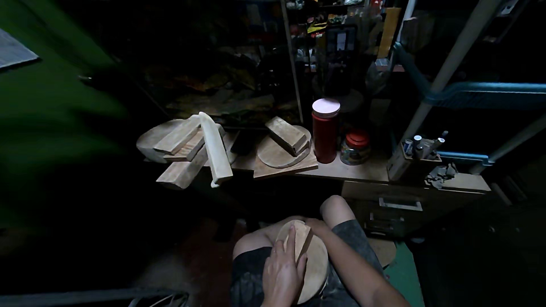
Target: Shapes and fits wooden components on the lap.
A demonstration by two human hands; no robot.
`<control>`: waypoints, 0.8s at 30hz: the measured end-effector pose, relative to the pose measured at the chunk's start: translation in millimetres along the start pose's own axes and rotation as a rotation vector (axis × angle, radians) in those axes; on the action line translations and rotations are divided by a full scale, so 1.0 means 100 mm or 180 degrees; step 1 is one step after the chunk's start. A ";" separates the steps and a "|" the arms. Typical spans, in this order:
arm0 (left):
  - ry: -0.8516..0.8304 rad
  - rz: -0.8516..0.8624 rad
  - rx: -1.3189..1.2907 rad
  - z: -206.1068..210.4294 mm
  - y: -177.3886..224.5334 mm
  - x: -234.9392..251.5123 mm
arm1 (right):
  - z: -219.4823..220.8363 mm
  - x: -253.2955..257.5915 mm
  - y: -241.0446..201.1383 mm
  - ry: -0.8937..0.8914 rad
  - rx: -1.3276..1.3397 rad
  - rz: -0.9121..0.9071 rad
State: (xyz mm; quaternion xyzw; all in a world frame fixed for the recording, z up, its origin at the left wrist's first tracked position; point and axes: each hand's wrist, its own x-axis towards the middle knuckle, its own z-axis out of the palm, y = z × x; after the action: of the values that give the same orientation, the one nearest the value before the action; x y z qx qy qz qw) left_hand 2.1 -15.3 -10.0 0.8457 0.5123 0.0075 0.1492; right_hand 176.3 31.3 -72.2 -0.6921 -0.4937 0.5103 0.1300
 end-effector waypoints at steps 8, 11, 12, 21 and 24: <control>-0.0060 -0.0050 -0.0236 -0.04 -0.01 -0.03 | 0.00 0.02 -0.01 -0.0015 -0.0109 0.0012; -0.0159 -0.0106 -0.0247 -0.08 -0.01 0.00 | -0.03 -0.03 -0.04 -0.0071 -0.0148 0.0088; -0.0154 -0.0098 -0.0245 -0.08 -0.01 0.01 | -0.03 -0.03 -0.04 -0.0083 -0.0180 0.0106; -0.0120 -0.0177 -0.0196 -0.06 -0.01 0.15 | 0.03 0.12 0.06 0.0051 -0.0065 -0.0034; -0.0045 -0.0192 -0.0139 -0.06 -0.01 0.25 | 0.09 0.30 0.18 0.0052 -0.0184 -0.0106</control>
State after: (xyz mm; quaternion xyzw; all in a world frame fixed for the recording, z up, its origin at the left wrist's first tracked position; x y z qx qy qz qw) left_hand 11.9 8.7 -8.6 0.8264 0.5363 0.0082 0.1714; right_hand 178.3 44.7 -106.1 -0.6913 -0.5187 0.4879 0.1224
